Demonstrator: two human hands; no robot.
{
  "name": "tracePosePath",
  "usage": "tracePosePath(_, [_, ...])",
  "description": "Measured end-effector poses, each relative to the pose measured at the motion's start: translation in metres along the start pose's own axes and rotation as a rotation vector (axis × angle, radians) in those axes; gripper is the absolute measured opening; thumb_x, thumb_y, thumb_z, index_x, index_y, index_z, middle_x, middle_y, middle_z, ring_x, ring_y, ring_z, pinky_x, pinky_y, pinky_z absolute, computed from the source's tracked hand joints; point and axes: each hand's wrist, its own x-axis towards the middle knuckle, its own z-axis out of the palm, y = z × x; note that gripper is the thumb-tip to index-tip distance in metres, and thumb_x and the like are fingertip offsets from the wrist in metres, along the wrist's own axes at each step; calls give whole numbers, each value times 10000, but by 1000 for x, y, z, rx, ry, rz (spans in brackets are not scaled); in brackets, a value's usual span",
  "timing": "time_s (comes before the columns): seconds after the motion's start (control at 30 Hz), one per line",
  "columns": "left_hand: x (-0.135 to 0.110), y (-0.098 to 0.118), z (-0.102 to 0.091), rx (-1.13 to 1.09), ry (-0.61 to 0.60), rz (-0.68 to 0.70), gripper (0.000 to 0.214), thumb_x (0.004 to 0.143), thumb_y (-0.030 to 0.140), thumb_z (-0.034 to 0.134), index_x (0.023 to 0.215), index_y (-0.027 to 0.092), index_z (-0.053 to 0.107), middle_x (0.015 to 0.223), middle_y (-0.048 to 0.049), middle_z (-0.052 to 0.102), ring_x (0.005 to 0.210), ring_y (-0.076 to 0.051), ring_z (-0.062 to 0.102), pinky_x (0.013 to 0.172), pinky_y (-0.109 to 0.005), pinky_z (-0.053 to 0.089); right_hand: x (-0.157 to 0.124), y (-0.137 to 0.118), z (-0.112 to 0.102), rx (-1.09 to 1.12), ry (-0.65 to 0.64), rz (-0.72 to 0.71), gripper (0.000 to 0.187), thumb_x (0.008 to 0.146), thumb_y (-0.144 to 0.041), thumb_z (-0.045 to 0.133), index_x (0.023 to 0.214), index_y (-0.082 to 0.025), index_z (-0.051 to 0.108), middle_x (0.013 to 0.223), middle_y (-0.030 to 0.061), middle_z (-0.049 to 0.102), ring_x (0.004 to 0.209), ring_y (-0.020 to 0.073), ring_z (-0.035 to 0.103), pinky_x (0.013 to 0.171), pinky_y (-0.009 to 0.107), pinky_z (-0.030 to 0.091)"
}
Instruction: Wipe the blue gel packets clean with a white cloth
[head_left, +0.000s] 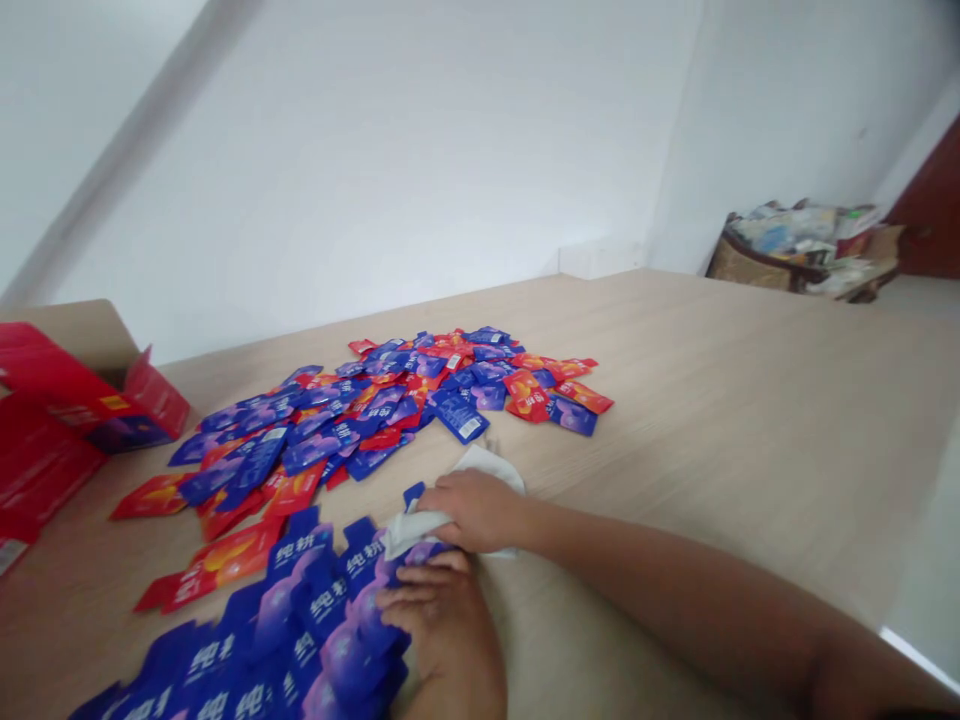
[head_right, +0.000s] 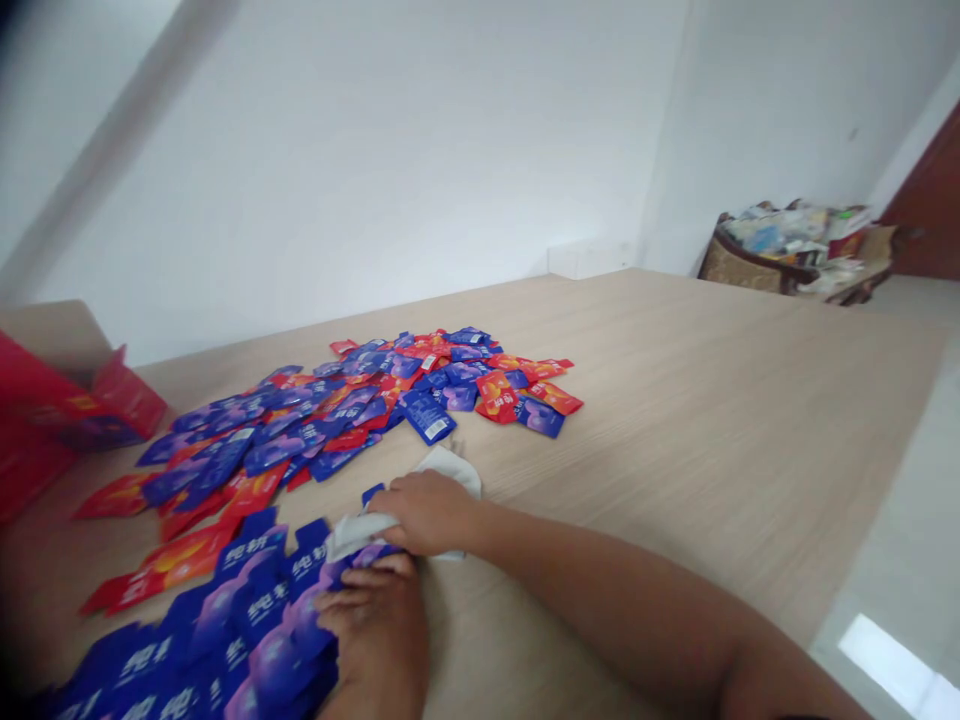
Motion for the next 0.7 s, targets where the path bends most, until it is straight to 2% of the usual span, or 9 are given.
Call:
tracePosePath(0.13, [1,-3,-4,6,18,9,267,774,50,412,872,115,652,889,-188,716,781,-355,670,610,-407,507,0,-1,-1,-4,-10,5,325,824,-382,529,1102,-214,539,899,44,595,841,201,549,693,288,368])
tracePosePath(0.33, [-2,-3,-13,-8,-62,26,307,768,23,415,944,96,655,949,-212,699,838,-348,661,676,-446,520,-4,-6,-5,92,8,-1,283,814,-307,552,1071,-187,560,948,64,582,877,197,520,761,302,361])
tracePosePath(0.43, [-2,-4,-16,-28,-117,58,343,755,-1,408,980,79,654,976,-227,688,857,-347,656,688,-450,526,-4,-10,-6,135,64,-21,339,784,-234,564,1118,-178,542,977,63,566,925,195,500,795,299,354])
tracePosePath(0.57, [-1,-6,-18,-47,-149,41,351,764,-1,389,983,58,656,929,-233,695,852,-345,658,707,-453,525,-2,-8,-4,139,-14,-72,260,781,-217,560,1039,-203,590,926,39,560,856,176,507,757,282,351])
tracePosePath(0.7, [-3,-5,-17,-13,-106,51,345,752,-1,407,970,94,657,973,-223,690,862,-348,655,687,-433,529,-3,9,-5,57,7,86,274,793,-207,552,1065,-205,588,920,52,558,900,200,502,782,307,339])
